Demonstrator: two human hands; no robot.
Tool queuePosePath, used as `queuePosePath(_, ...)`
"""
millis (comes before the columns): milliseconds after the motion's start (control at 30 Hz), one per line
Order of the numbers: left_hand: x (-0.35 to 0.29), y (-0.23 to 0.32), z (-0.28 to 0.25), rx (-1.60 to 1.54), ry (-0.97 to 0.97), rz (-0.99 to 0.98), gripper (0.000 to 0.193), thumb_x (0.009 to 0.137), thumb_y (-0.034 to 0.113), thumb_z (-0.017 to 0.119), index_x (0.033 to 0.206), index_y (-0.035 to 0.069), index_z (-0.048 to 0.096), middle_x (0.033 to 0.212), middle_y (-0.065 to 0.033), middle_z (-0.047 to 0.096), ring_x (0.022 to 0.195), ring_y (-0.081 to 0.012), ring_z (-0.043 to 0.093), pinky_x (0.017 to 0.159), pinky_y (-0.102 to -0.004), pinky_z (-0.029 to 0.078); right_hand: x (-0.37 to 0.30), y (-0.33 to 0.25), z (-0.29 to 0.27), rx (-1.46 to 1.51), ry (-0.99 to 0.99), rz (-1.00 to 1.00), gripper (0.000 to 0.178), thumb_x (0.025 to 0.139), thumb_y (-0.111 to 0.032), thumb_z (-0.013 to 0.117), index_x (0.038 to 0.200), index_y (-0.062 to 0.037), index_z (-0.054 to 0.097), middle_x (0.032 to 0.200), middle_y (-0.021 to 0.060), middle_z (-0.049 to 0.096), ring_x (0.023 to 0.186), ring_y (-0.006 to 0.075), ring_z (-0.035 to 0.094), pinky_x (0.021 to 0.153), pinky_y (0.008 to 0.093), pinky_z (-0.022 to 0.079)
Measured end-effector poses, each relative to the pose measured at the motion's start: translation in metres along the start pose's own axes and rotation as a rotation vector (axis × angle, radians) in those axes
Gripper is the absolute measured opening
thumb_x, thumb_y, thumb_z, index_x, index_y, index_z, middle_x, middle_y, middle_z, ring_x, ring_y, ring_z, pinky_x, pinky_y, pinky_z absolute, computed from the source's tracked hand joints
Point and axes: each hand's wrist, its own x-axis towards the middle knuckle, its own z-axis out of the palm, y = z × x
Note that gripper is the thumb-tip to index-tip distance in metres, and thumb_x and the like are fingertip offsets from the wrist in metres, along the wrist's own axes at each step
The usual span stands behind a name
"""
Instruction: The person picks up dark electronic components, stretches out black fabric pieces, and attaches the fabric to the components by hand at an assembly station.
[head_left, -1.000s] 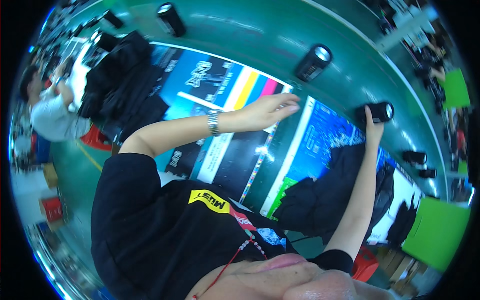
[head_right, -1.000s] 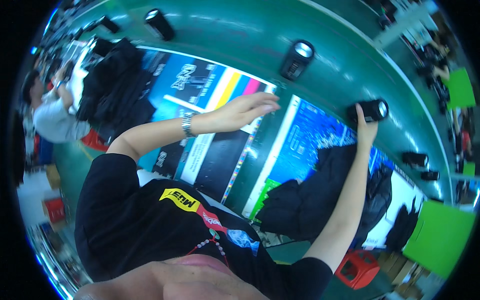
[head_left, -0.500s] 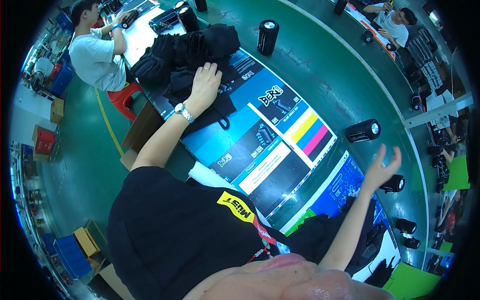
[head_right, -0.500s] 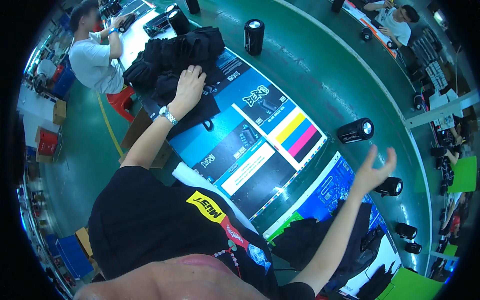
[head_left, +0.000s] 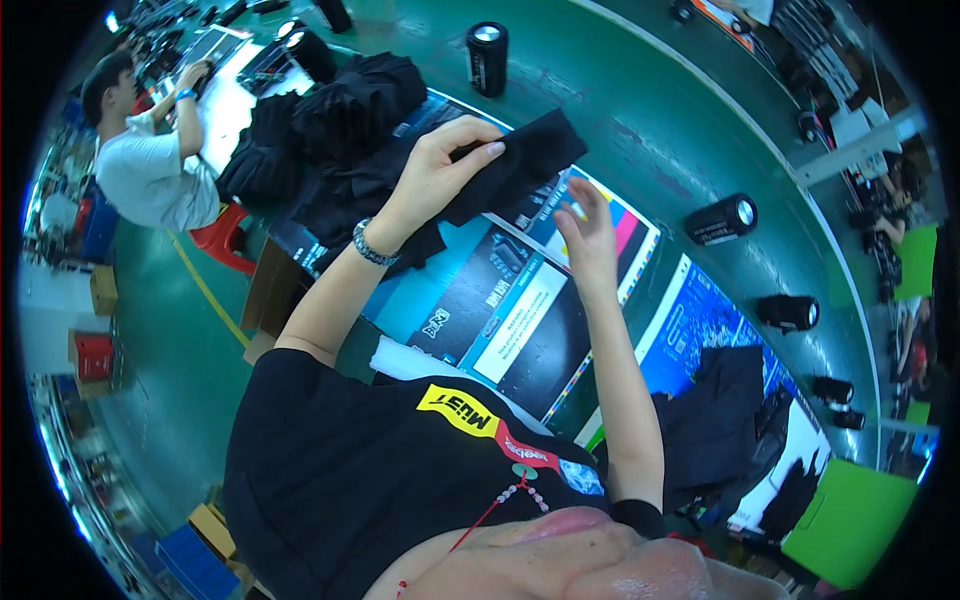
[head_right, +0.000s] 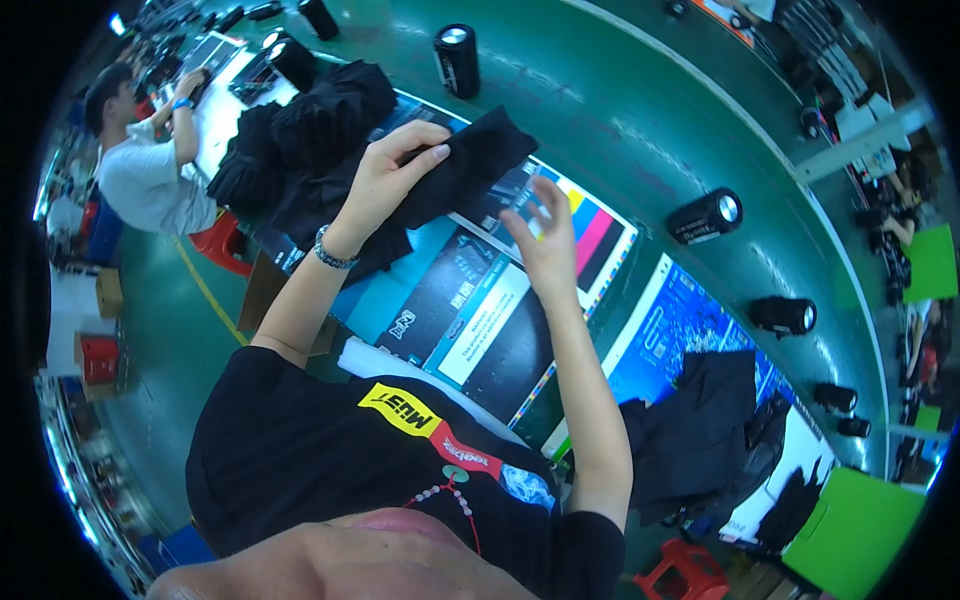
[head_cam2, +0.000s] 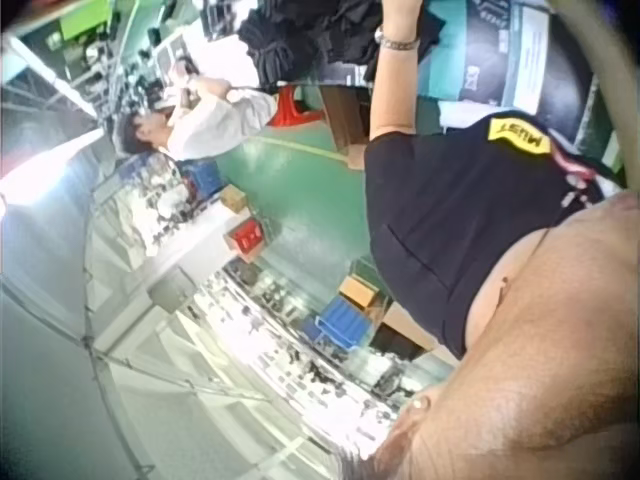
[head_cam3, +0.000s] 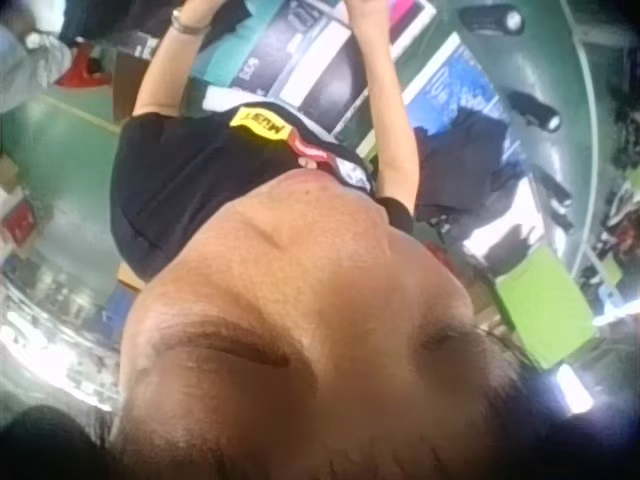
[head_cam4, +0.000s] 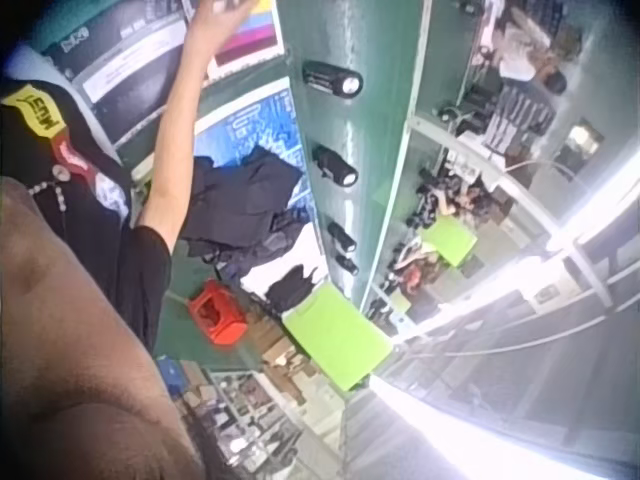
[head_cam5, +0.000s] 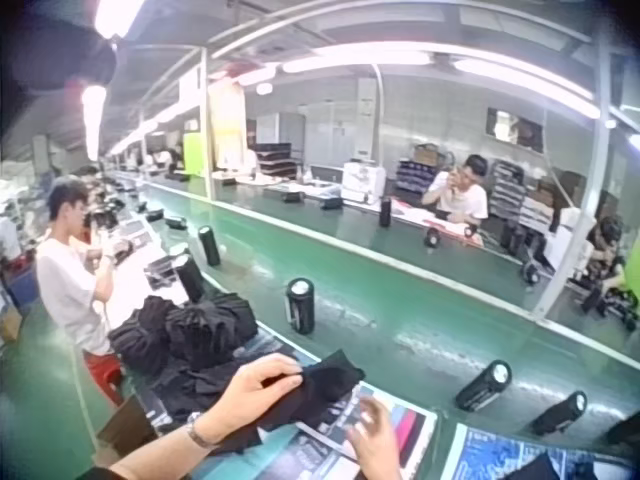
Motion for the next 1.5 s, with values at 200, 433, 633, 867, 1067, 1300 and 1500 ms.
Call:
queuePosePath(200, -0.001, -0.016, 0.071, -0.324, -0.168, -0.367, 0.02, 0.095, 0.014, 0.056, 0.103, -0.003, 0.063, 0.085, 0.0022, 0.064, 0.077, -0.0023, 0.056, 0.069, -0.0185, 0.046, 0.005, -0.02, -0.004, 0.504, 0.168, 0.306, 0.035, 0.087, -0.018, 0.067, 0.113, 0.0033, 0.06, 0.105, 0.0066, 0.066, 0.095, 0.0137, 0.061, 0.086, 0.0269, 0.045)
queuePosePath(433, -0.016, -0.032, 0.1, -0.728, -0.065, -0.63, 0.019, 0.095, 0.017, 0.054, 0.1, 0.0, 0.062, 0.08, -0.001, 0.063, 0.075, -0.0093, 0.059, 0.07, -0.0222, 0.046, -0.044, -0.021, -0.059, 0.705, 0.259, 0.379, 0.035, 0.075, 0.007, 0.055, 0.11, 0.0058, 0.057, 0.106, 0.0173, 0.065, 0.096, 0.0271, 0.064, 0.083, 0.0367, 0.052)
queuePosePath(633, -0.005, -0.014, 0.092, -0.595, -0.163, -0.562, 0.013, 0.09, 0.015, 0.062, 0.092, 0.002, 0.062, 0.093, -0.0005, 0.061, 0.082, -0.0062, 0.057, 0.072, -0.0211, 0.046, -0.056, -0.035, -0.099, 0.923, 0.428, 0.273, 0.022, 0.086, -0.011, 0.059, 0.105, 0.0012, 0.056, 0.089, 0.0077, 0.059, 0.063, 0.0101, 0.048, 0.051, 0.0226, 0.037)
queuePosePath(867, -0.002, 0.062, 0.125, -0.323, -0.604, 0.09, 0.014, 0.086, 0.009, 0.066, 0.09, -0.004, 0.064, 0.128, -0.0111, 0.053, 0.113, -0.0184, 0.051, 0.096, -0.0296, 0.038, -0.038, -0.084, -0.077, 0.417, 0.337, 0.337, 0.022, 0.079, -0.013, 0.073, 0.096, -0.0055, 0.061, 0.079, -0.0028, 0.056, 0.062, 0.0036, 0.049, 0.053, 0.0197, 0.036)
queuePosePath(1067, 0.023, 0.055, 0.154, -0.742, -0.321, -0.16, 0.027, 0.091, 0.01, 0.06, 0.116, -0.001, 0.054, 0.116, -0.0054, 0.057, 0.106, -0.0121, 0.054, 0.095, -0.0272, 0.042, -0.04, -0.101, -0.104, 0.489, 0.247, 0.298, 0.017, 0.082, -0.009, 0.069, 0.098, -0.0033, 0.064, 0.076, -0.0028, 0.056, 0.056, 0.0018, 0.05, 0.044, 0.0161, 0.033)
queuePosePath(1300, 0.032, 0.075, 0.182, -1.017, -0.724, -0.486, 0.036, 0.086, 0.022, 0.069, 0.113, 0.0, 0.059, 0.101, -0.0078, 0.065, 0.097, -0.0115, 0.06, 0.087, -0.0259, 0.048, -0.044, -0.105, -0.136, 0.239, 0.289, 0.187, 0.015, 0.085, -0.007, 0.065, 0.1, -0.0019, 0.065, 0.075, 0.0, 0.061, 0.057, 0.0057, 0.053, 0.05, 0.0199, 0.039)
queuePosePath(1500, 0.039, 0.058, 0.212, -0.903, -0.714, -0.447, 0.037, 0.094, 0.036, 0.056, 0.111, 0.003, 0.059, 0.101, -0.0038, 0.065, 0.094, -0.0092, 0.06, 0.084, -0.0269, 0.048, -0.044, -0.113, -0.174, 0.079, 0.414, 0.185, 0.012, 0.085, -0.006, 0.063, 0.096, -0.002, 0.066, 0.077, -0.0002, 0.062, 0.06, 0.0065, 0.053, 0.051, 0.0208, 0.04)
